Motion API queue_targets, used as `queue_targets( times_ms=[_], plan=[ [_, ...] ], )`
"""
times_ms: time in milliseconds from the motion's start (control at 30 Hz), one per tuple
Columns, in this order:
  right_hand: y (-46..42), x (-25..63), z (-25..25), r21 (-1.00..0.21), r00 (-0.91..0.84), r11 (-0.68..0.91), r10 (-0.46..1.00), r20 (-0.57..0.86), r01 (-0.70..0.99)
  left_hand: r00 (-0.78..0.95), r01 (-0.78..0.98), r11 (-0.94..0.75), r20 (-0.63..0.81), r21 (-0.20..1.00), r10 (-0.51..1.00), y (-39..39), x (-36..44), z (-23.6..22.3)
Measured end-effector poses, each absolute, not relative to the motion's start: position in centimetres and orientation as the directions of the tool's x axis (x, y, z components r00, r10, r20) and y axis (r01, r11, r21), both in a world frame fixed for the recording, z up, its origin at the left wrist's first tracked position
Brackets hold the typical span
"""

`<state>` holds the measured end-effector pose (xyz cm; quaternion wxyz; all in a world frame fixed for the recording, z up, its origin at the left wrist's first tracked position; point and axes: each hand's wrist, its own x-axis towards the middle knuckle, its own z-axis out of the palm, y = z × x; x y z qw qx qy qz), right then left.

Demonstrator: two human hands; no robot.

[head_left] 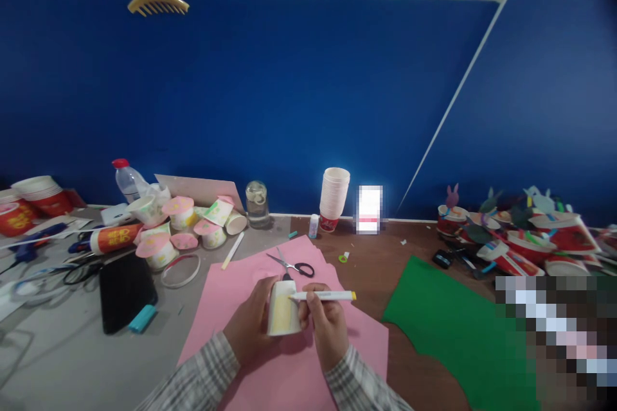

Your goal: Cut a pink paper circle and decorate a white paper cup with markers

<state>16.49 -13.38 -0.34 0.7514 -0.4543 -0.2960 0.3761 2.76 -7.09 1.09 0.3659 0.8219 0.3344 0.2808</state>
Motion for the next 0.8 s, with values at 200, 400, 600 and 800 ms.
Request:
queue_targets(
  times_ms=[200,400,600,800],
  plan=[
    [-13.31,16.38,-0.65,-0.91,0.541,0.296,0.835,0.098,-0.292,0.617,0.349,-0.539,0.246,0.766,0.748,-6.88,2.7,0.81],
    [-13.41,16.3,-0.25,-0.905,0.537,0.303,0.837,0.103,-0.299,0.615,0.34,-0.509,0.222,0.791,0.757,-7.18,2.83,1.28],
    [-13.4,16.29,-0.2,-0.917,0.531,0.283,0.842,0.098,-0.279,0.614,0.348,-0.542,0.251,0.765,0.748,-6.9,2.65,0.75],
    [-13.32,16.26,-0.48,-0.909,0.55,0.285,0.831,0.077,-0.304,0.633,0.342,-0.534,0.23,0.774,0.739,-6.75,2.63,0.49]
  ],
)
